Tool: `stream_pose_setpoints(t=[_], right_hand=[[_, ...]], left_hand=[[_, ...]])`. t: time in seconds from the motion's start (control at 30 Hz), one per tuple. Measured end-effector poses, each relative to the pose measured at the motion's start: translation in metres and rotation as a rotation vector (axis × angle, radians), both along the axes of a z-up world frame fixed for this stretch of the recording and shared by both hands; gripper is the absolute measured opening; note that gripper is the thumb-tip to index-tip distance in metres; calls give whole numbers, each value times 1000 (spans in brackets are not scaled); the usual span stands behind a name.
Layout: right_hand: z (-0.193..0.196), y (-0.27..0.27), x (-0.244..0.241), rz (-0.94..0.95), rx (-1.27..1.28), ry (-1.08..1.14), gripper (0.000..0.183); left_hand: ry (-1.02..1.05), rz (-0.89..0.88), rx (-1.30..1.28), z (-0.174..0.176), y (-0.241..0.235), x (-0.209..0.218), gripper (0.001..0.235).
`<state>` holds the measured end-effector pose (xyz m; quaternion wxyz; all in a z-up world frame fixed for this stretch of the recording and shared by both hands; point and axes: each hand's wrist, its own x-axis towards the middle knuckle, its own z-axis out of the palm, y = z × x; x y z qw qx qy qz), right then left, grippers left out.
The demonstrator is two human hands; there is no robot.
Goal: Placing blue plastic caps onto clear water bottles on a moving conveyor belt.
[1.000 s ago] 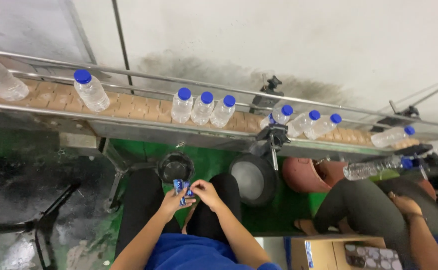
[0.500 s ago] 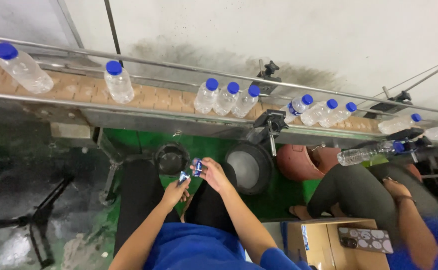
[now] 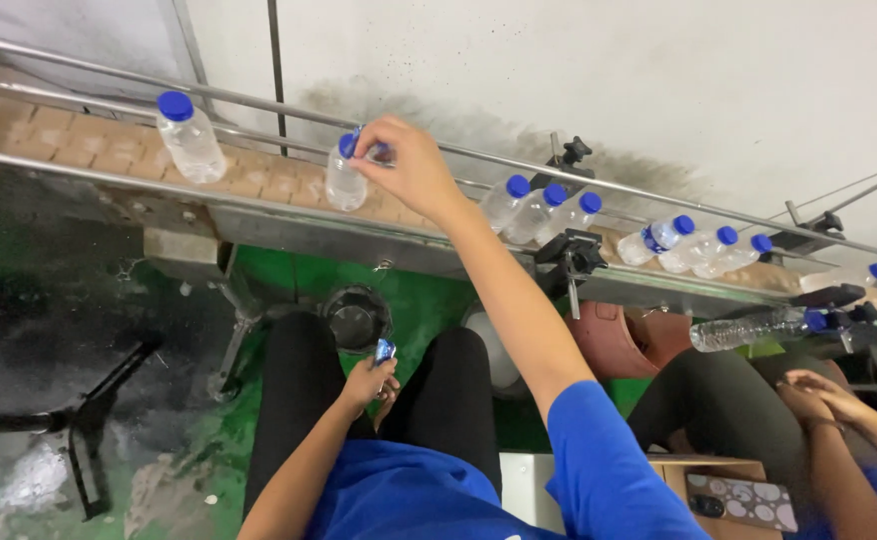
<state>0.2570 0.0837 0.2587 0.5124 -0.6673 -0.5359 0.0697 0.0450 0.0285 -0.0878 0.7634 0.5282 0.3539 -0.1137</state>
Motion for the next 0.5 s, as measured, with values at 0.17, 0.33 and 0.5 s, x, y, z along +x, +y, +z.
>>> stream_pose_setpoints(t=[0.17, 0.33, 0.5], right_hand=[[17, 1, -3, -148, -422, -483, 46], [22, -2, 24, -19, -649, -349, 42], [8, -15, 41, 38, -811, -298, 57]], left_hand=[[29, -1, -2, 11, 0, -2, 48], [67, -22, -9, 25, -1, 0, 36], [53, -7, -24, -1, -2, 2, 45]])
